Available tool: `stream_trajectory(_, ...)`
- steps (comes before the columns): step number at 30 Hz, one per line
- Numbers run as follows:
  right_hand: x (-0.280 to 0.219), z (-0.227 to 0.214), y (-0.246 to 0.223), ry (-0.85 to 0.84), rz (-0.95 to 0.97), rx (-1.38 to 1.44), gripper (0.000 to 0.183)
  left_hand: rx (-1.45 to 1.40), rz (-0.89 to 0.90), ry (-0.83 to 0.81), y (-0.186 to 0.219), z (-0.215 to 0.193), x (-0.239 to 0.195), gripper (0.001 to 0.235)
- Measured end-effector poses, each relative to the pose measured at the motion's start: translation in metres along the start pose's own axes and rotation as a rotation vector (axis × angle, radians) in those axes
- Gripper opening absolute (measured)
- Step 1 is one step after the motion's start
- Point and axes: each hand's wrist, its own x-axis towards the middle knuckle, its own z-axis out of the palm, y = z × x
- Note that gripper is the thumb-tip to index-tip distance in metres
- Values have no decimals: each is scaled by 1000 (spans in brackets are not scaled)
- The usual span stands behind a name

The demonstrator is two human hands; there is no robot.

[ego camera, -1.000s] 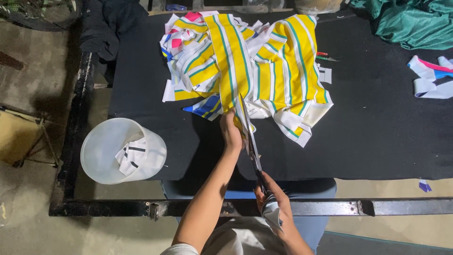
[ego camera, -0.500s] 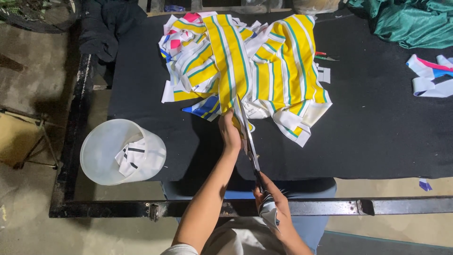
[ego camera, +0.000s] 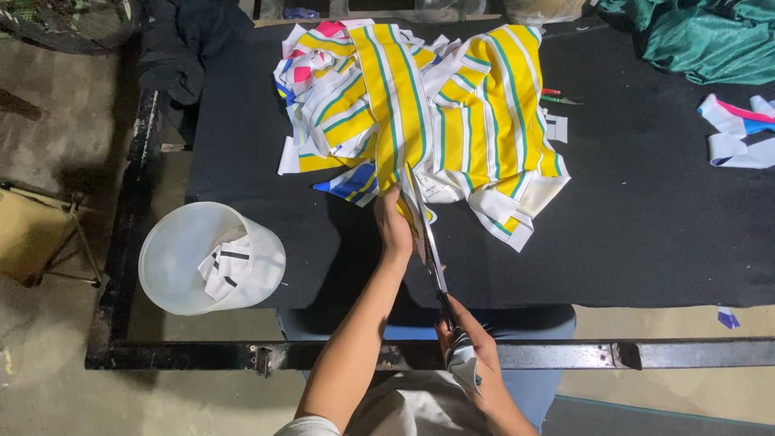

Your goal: The person is using scissors to cut various fabric scraps into smaller strips on a black work surface.

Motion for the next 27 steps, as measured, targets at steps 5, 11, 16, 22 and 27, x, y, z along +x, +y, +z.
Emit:
stream_trajectory(5,-3,2,-3,13,17,-3,94,-29,58,-10,-8,0,4,59)
stream_trajectory(11,-3,2,-5,-4,3,-9,83,-49,42,0,-10,-1,6,60)
stream_trajectory(16,-4,10,-14,-20,-15,34,77,-50,32,-19,-9,-2,5,61)
stream_trajectory(22,3,15,-25,-116,-112,-114,71,-24,125,-88,-18,-2,9,55)
stream_trajectory(27,4,17,-28,-137,-149,-47,66,-1,88,-88,-19,-2,8,54)
